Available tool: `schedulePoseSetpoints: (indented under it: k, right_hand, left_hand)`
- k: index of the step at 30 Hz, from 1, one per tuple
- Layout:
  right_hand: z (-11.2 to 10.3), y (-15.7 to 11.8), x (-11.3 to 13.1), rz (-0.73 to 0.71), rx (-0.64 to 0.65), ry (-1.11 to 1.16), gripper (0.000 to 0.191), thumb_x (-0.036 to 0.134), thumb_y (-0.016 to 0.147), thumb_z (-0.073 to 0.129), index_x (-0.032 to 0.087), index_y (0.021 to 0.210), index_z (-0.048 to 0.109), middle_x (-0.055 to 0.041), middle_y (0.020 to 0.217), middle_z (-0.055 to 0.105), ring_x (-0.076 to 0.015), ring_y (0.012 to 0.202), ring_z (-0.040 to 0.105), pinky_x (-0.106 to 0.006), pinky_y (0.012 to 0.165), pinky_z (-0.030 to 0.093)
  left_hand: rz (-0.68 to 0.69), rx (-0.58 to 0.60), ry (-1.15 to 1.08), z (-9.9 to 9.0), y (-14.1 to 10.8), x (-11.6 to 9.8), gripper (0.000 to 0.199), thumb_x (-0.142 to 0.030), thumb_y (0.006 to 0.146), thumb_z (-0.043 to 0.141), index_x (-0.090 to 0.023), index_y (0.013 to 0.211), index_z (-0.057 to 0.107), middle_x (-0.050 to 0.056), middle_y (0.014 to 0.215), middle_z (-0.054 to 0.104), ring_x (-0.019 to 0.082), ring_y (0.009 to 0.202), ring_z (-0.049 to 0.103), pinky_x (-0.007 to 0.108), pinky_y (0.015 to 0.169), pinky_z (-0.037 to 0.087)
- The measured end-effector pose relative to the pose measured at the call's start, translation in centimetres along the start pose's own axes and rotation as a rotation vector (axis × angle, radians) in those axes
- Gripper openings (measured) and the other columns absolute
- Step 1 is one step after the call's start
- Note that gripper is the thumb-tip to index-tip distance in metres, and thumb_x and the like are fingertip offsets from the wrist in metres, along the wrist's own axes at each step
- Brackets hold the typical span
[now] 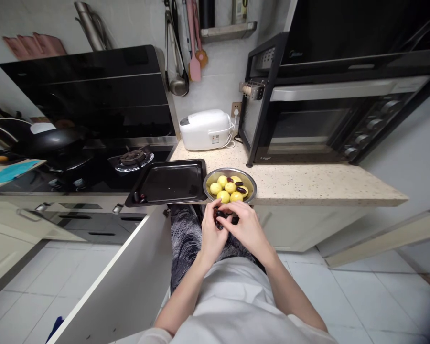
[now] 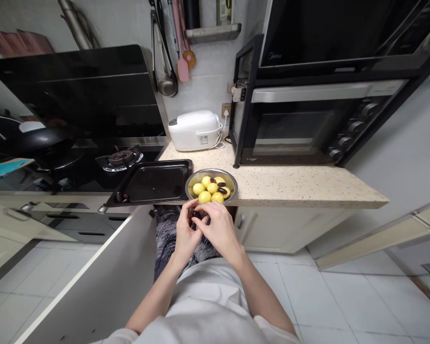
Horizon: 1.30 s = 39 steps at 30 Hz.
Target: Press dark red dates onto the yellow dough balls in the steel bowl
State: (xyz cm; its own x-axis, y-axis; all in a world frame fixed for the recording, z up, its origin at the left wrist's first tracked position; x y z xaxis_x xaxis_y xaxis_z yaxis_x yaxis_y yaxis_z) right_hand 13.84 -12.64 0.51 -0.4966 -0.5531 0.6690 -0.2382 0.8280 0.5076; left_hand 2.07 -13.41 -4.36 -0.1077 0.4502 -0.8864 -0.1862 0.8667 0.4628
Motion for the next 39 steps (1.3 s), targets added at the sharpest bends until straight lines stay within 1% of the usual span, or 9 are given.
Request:
schedulePoseSetpoints:
  k: [2, 5, 7, 9, 15, 24, 30, 36, 39]
  right_hand:
    - [-0.4, 0.4, -0.8, 0.026, -0.026, 0.063, 0.011, 0.023, 0.086, 0.070, 0.025, 0.096, 0.075, -0.0041, 0.098, 0.078, -0.0234, 0.090, 0.071, -0.037, 0.083, 0.055]
    - [-2.2, 1.6, -2.6, 0.080, -0.151, 0.097, 0.015, 0.030, 0.085, 0.070, 0.024, 0.098, 0.076, -0.0054, 0.100, 0.079, -0.0224, 0.084, 0.071, -0.035, 0.076, 0.056]
    - [-3.1, 2.5, -3.9, 0.100, -0.219, 0.076, 0.018, 0.031, 0.085, 0.068, 0.023, 0.099, 0.075, -0.0064, 0.102, 0.079, -0.0225, 0.083, 0.070, -0.037, 0.079, 0.056]
    - [-3.4, 3.3, -4.9, 0.105, -0.235, 0.057, 0.019, 0.028, 0.084, 0.065, 0.022, 0.099, 0.074, -0.0072, 0.102, 0.078, -0.0232, 0.083, 0.071, -0.038, 0.081, 0.056]
    - [-1.9, 4.6, -6.4, 0.076, -0.209, -0.082, 0.020, 0.014, 0.078, 0.057, 0.021, 0.092, 0.069, -0.0091, 0.102, 0.076, -0.0279, 0.094, 0.071, -0.042, 0.088, 0.055]
    - [-0.5, 5.2, -6.2, 0.020, -0.069, -0.153, 0.023, 0.003, 0.071, 0.063, 0.023, 0.083, 0.065, -0.0053, 0.098, 0.073, -0.0277, 0.105, 0.068, -0.042, 0.096, 0.051]
    - [-1.0, 5.1, -5.8, 0.027, -0.078, -0.173, 0.020, 0.005, 0.076, 0.068, 0.023, 0.083, 0.065, -0.0042, 0.099, 0.076, -0.0281, 0.102, 0.070, -0.045, 0.096, 0.048]
    - [-1.5, 3.0, -3.3, -0.037, -0.126, -0.109, 0.015, 0.007, 0.085, 0.064, 0.022, 0.086, 0.067, -0.0049, 0.095, 0.074, -0.0260, 0.097, 0.068, -0.040, 0.089, 0.048]
    - [-0.7, 1.4, -1.4, -0.084, -0.037, -0.022, 0.014, 0.009, 0.090, 0.063, 0.022, 0.089, 0.067, -0.0047, 0.094, 0.072, -0.0237, 0.094, 0.066, -0.038, 0.087, 0.050]
  left_hand:
    - [-0.014, 0.008, 0.005, 0.0, 0.0, 0.1, 0.047, -0.019, 0.086, 0.076, -0.024, 0.130, 0.061, 0.008, 0.118, 0.066, 0.018, 0.088, 0.063, 0.028, 0.080, 0.049]
    - [-0.032, 0.000, -0.023, 0.0, 0.1, 0.1, 0.048, -0.021, 0.086, 0.076, -0.024, 0.131, 0.060, 0.004, 0.109, 0.064, 0.010, 0.064, 0.049, 0.025, 0.067, 0.044]
    - [-0.022, -0.004, -0.029, 0.0, 0.2, -0.1, 0.046, -0.022, 0.087, 0.076, -0.024, 0.130, 0.060, 0.004, 0.108, 0.062, 0.009, 0.062, 0.046, 0.025, 0.067, 0.043]
    - [-0.004, 0.000, -0.019, 0.0, 0.2, -0.3, 0.043, -0.022, 0.089, 0.075, -0.024, 0.129, 0.060, 0.004, 0.109, 0.061, 0.009, 0.062, 0.046, 0.025, 0.067, 0.042]
    - [0.054, 0.008, 0.054, -0.1, 0.3, -0.4, 0.041, -0.019, 0.091, 0.070, -0.024, 0.130, 0.058, 0.004, 0.111, 0.060, 0.008, 0.062, 0.046, 0.024, 0.067, 0.044]
    - [0.139, 0.023, 0.164, 0.0, 0.3, -0.8, 0.041, -0.015, 0.093, 0.064, -0.023, 0.131, 0.052, 0.004, 0.111, 0.057, 0.007, 0.062, 0.046, 0.023, 0.066, 0.044]
    - [0.142, 0.009, 0.166, -0.1, 0.3, -0.8, 0.038, -0.016, 0.093, 0.065, -0.022, 0.129, 0.054, 0.003, 0.103, 0.056, 0.008, 0.063, 0.046, 0.023, 0.065, 0.045]
    - [0.094, -0.032, 0.102, -0.6, 0.4, -0.4, 0.034, -0.023, 0.095, 0.066, -0.022, 0.128, 0.057, 0.002, 0.098, 0.058, 0.009, 0.065, 0.048, 0.023, 0.065, 0.043]
    - [0.055, -0.084, 0.009, -1.1, 0.3, -0.5, 0.034, -0.030, 0.098, 0.065, -0.023, 0.130, 0.056, 0.004, 0.107, 0.061, 0.009, 0.070, 0.051, 0.023, 0.069, 0.046]
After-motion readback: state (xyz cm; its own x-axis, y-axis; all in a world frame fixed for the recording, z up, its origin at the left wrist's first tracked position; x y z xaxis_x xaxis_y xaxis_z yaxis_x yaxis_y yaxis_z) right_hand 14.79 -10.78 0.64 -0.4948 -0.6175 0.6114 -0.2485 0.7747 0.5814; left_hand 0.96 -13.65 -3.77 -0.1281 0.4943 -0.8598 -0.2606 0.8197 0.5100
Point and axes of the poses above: each hand's wrist, its own y-axis towards the middle knuckle, its own z-axis out of the palm, x = y × z, the point moved 8 cm from there along y, towards the middle knuckle
